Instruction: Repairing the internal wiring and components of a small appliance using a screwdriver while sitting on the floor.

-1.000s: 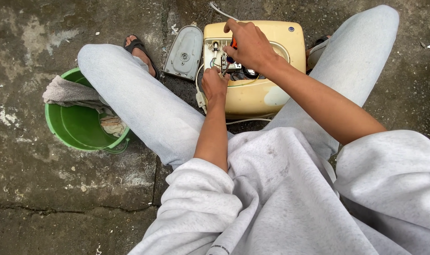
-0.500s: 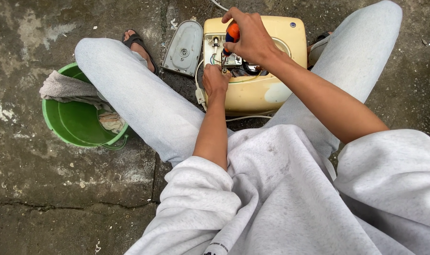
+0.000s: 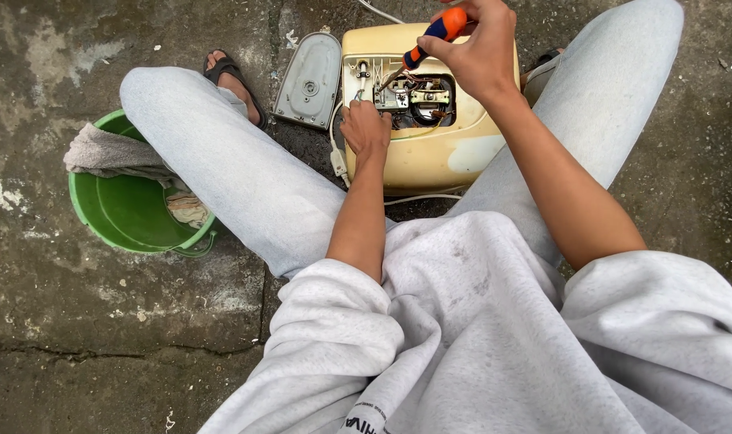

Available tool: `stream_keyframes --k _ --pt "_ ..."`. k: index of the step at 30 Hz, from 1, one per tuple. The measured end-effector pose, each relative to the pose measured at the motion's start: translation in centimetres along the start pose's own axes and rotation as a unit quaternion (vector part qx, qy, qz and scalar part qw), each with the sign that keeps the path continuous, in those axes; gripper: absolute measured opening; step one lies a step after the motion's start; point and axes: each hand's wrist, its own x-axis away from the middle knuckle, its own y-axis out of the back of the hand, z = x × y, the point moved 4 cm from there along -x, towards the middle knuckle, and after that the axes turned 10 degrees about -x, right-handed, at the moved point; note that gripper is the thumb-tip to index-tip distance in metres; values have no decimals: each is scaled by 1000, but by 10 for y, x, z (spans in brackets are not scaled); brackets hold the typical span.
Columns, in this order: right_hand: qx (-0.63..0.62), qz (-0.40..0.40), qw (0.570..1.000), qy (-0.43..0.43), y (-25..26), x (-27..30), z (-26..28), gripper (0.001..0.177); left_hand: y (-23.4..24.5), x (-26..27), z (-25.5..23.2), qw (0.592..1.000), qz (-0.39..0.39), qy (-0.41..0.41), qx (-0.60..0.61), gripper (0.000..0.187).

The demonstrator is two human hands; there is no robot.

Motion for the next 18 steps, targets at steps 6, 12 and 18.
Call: stream_keyframes --k 6,12,18 --pt "-103 -88 990 -37 33 23 -29 18 7 4 -1 998 -20 29 59 21" --pt "-163 -181 964 -108 56 46 -64 37 9 4 2 990 -25 74 120 22" --pt "-24 -206 975 -74 68 51 -62 30 -26 -5 10 988 -24 83 126 24"
